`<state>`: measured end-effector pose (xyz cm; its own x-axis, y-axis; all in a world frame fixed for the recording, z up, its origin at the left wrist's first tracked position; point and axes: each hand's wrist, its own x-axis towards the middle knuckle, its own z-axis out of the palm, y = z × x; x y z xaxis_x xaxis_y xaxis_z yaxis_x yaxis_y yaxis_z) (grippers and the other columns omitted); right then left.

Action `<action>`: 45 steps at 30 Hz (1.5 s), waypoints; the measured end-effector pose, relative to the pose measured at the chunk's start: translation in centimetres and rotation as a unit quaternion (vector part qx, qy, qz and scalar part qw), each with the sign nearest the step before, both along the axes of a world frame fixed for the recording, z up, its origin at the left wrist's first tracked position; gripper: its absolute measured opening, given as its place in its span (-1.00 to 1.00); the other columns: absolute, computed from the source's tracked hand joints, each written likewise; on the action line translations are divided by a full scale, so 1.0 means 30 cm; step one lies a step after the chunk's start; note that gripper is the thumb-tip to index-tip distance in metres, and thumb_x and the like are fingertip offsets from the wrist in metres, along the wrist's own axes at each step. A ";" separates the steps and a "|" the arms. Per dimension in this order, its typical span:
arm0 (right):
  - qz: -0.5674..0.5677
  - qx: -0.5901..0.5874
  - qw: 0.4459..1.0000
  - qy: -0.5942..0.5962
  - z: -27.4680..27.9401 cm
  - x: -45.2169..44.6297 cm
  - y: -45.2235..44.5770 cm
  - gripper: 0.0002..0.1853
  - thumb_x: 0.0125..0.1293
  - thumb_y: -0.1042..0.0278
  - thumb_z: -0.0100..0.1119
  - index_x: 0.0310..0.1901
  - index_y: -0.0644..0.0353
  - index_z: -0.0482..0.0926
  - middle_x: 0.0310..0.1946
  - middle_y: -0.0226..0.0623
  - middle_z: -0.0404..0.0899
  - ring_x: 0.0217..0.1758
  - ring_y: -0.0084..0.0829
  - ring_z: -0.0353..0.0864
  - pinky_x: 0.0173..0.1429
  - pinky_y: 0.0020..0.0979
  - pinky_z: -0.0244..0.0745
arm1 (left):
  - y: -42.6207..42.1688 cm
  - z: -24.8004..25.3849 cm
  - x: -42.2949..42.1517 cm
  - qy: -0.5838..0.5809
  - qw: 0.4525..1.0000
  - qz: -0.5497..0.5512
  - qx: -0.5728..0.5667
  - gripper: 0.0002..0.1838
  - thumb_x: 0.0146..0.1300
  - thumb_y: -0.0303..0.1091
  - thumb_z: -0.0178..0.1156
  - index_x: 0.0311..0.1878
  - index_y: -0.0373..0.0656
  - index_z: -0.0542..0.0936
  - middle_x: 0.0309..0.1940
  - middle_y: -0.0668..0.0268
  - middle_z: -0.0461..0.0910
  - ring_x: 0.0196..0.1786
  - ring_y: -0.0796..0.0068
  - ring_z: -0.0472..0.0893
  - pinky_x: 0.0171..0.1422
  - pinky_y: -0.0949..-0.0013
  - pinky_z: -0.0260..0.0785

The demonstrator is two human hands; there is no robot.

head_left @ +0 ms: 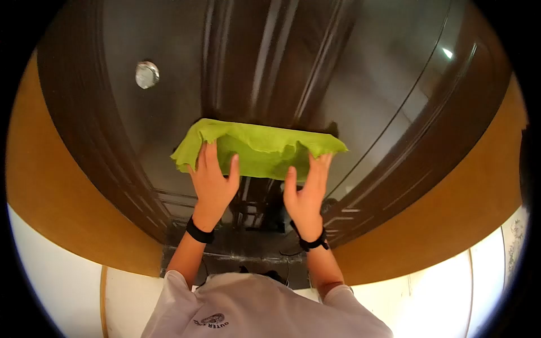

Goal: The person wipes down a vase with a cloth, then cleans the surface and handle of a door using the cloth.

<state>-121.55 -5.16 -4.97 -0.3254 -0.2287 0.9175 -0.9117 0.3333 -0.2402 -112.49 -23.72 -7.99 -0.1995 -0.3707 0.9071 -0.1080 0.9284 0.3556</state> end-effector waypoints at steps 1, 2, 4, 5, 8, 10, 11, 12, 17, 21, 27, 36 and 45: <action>-0.014 0.006 1.000 0.023 0.027 -0.013 0.004 -0.48 0.42 0.42 0.23 0.32 0.53 0.41 0.44 0.45 0.25 0.57 0.58 0.08 0.60 0.27 0.05 | -0.017 0.028 -0.001 0.005 1.000 -0.004 -0.007 -0.32 0.34 -0.16 0.34 0.43 -0.26 0.39 0.44 -0.20 0.38 0.33 -0.30 0.49 0.41 -0.30 0.21; -0.010 0.012 0.999 0.030 0.040 -0.005 -0.080 -0.47 0.41 0.42 0.23 0.34 0.51 0.40 0.44 0.47 0.23 0.56 0.61 0.06 0.59 0.31 0.05 | -0.118 0.029 0.010 0.009 1.000 -0.009 -0.004 -0.33 0.34 -0.16 0.35 0.41 -0.29 0.40 0.44 -0.21 0.37 0.33 -0.31 0.48 0.41 -0.31 0.20; -0.014 0.022 0.998 0.059 0.172 0.023 -0.072 -0.46 0.41 0.37 0.23 0.35 0.45 0.41 0.44 0.41 0.24 0.59 0.56 0.03 0.61 0.35 -0.03 | -0.114 0.201 0.070 -0.005 1.000 -0.002 -0.019 -0.38 0.34 -0.18 0.34 0.35 -0.29 0.41 0.47 -0.23 0.33 0.40 -0.34 0.42 0.43 -0.32 0.17; -0.018 0.030 0.995 0.091 0.243 0.035 -0.067 -0.45 0.41 0.34 0.23 0.35 0.44 0.42 0.43 0.38 0.26 0.60 0.53 0.02 0.62 0.35 -0.07 | -0.117 0.292 0.085 0.051 0.995 0.001 -0.085 -0.39 0.34 -0.19 0.32 0.35 -0.31 0.41 0.49 -0.26 0.28 0.46 -0.39 0.33 0.49 -0.37 0.10; -0.029 0.099 0.989 0.106 0.316 0.084 -0.095 -0.45 0.39 0.25 0.22 0.32 0.41 0.45 0.40 0.32 0.29 0.63 0.44 0.02 0.61 0.36 -0.08 | -0.133 0.341 0.084 0.057 0.989 0.074 -0.110 -0.41 0.35 -0.17 0.26 0.32 -0.35 0.44 0.51 -0.26 0.24 0.51 -0.43 0.24 0.59 -0.42 -0.05; -0.009 0.135 0.986 0.101 0.249 0.061 -0.218 -0.50 0.38 0.22 0.21 0.23 0.39 0.49 0.39 0.33 0.29 0.63 0.43 0.03 0.59 0.40 -0.05 | -0.240 0.202 0.002 0.036 0.990 0.105 -0.092 -0.39 0.33 -0.14 0.25 0.31 -0.36 0.46 0.50 -0.25 0.25 0.51 -0.45 0.23 0.62 -0.44 -0.12; -0.006 0.131 0.985 0.113 0.188 0.066 -0.251 -0.53 0.36 0.24 0.23 0.19 0.39 0.50 0.37 0.35 0.30 0.62 0.44 0.04 0.59 0.40 -0.03 | -0.266 0.118 -0.003 0.010 0.990 0.114 -0.081 -0.38 0.30 -0.12 0.26 0.31 -0.34 0.47 0.48 -0.24 0.28 0.51 -0.45 0.23 0.62 -0.44 -0.12; 0.002 0.151 0.983 0.107 0.125 0.078 -0.261 -0.52 0.35 0.24 0.25 0.20 0.38 0.50 0.37 0.36 0.30 0.60 0.44 0.06 0.58 0.40 -0.02 | -0.285 0.028 0.008 -0.015 0.990 0.124 -0.068 -0.37 0.28 -0.10 0.27 0.30 -0.33 0.49 0.46 -0.24 0.30 0.51 -0.44 0.23 0.62 -0.43 -0.11; 0.043 0.196 0.977 0.077 -0.021 0.099 -0.331 -0.50 0.34 0.24 0.29 0.23 0.32 0.51 0.40 0.36 0.29 0.53 0.42 0.16 0.55 0.39 -0.02 | -0.398 0.012 0.067 -0.029 0.989 0.133 -0.063 -0.30 0.25 -0.01 0.28 0.35 -0.27 0.49 0.38 -0.22 0.37 0.48 -0.42 0.25 0.60 -0.43 -0.09; 0.081 0.191 0.976 0.063 0.060 0.155 -0.376 -0.49 0.34 0.22 0.30 0.24 0.32 0.51 0.44 0.38 0.24 0.57 0.43 0.10 0.56 0.39 -0.04 | -0.467 0.162 0.103 0.029 0.980 0.138 -0.143 -0.35 0.23 0.05 0.30 0.26 -0.23 0.58 0.25 -0.09 0.49 0.35 -0.37 0.35 0.46 -0.38 0.11; 0.101 0.182 0.976 0.065 0.052 0.138 -0.389 -0.48 0.33 0.22 0.30 0.27 0.28 0.51 0.47 0.38 0.20 0.63 0.41 0.03 0.59 0.36 -0.04 | -0.500 0.198 0.110 0.023 0.982 0.086 -0.164 -0.38 0.25 0.00 0.31 0.24 -0.25 0.58 0.28 -0.10 0.47 0.35 -0.34 0.38 0.47 -0.38 0.11; 0.105 0.191 0.976 0.020 0.047 0.123 -0.303 -0.51 0.34 0.28 0.33 0.24 0.30 0.54 0.42 0.38 0.22 0.65 0.47 -0.08 0.62 0.37 -0.15 | -0.470 0.075 0.139 -0.052 0.986 0.100 -0.126 -0.44 0.27 -0.16 0.22 0.27 -0.30 0.54 0.22 -0.17 0.49 0.34 -0.33 0.40 0.57 -0.43 -0.02; 0.093 0.173 0.979 0.060 0.146 0.140 -0.362 -0.53 0.35 0.26 0.29 0.24 0.25 0.56 0.53 0.29 0.17 0.64 0.29 0.07 0.62 0.30 -0.04 | -0.461 0.058 0.080 -0.019 0.991 0.082 -0.107 -0.34 0.31 -0.01 0.24 0.33 -0.28 0.50 0.28 -0.16 0.45 0.40 -0.41 0.32 0.61 -0.43 -0.11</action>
<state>-117.35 -16.03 -0.60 -0.1425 -0.5770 0.8042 -0.9791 0.2013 -0.0291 -110.08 -37.54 -6.24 -0.1873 -0.2013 0.9615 -0.2723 0.9511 0.1461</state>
